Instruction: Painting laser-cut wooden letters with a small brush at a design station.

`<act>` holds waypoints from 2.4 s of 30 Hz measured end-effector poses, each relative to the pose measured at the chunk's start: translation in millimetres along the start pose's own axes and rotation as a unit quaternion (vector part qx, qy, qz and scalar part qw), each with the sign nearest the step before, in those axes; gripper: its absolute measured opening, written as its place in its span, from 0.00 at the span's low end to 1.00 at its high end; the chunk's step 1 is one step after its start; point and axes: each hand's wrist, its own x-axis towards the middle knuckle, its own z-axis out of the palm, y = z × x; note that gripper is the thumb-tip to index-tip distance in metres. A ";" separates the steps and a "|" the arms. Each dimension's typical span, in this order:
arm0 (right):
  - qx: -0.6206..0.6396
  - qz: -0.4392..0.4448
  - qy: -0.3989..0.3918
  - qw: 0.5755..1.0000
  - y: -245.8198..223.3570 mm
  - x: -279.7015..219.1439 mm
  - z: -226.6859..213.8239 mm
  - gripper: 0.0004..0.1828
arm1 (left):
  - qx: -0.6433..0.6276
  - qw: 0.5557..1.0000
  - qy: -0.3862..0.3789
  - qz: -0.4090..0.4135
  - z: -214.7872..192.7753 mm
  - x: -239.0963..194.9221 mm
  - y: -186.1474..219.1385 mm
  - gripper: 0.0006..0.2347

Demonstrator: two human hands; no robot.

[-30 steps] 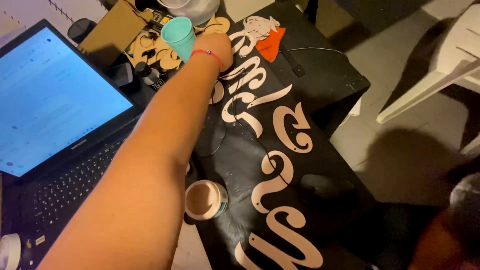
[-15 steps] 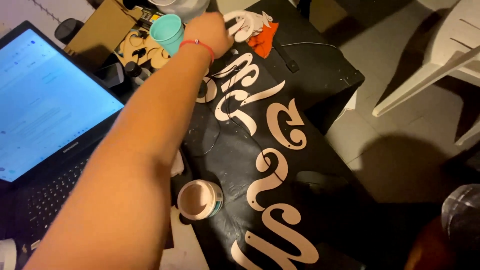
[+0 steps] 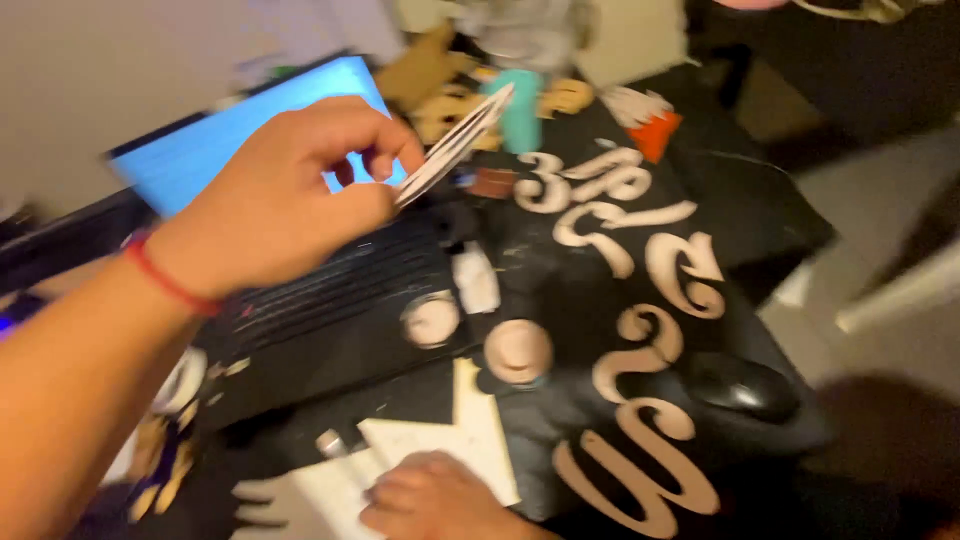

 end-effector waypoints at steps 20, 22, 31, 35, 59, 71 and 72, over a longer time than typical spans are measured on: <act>0.068 0.043 0.206 0.975 -26.4 46.8 -78.5 0.14 | -0.640 0.613 0.102 -0.452 154.5 -355.7 -59.3 0.15; 0.071 0.106 0.215 0.968 -36.9 47.4 -83.1 0.12 | -0.516 0.805 0.071 -0.283 170.1 -346.8 -77.7 0.14; 0.137 0.192 0.384 0.893 -47.5 -35.2 -59.7 0.20 | -0.475 0.792 -0.128 -0.361 144.1 -287.9 -43.3 0.08; 0.074 0.200 0.386 0.897 -57.5 -58.7 -69.8 0.17 | -0.472 0.799 -0.184 -0.324 136.3 -279.7 -34.9 0.07; 0.300 0.290 0.432 0.800 -100.0 17.3 -79.7 0.17 | -0.731 0.669 -0.096 -0.094 124.8 -281.7 25.0 0.09; 0.281 0.284 0.431 0.809 -104.1 17.5 -83.7 0.16 | -0.756 0.628 -0.153 -0.106 132.5 -284.5 28.0 0.11; 0.281 0.285 0.432 0.808 -104.2 16.6 -83.2 0.16 | -0.755 0.628 -0.154 -0.107 134.5 -284.8 29.2 0.11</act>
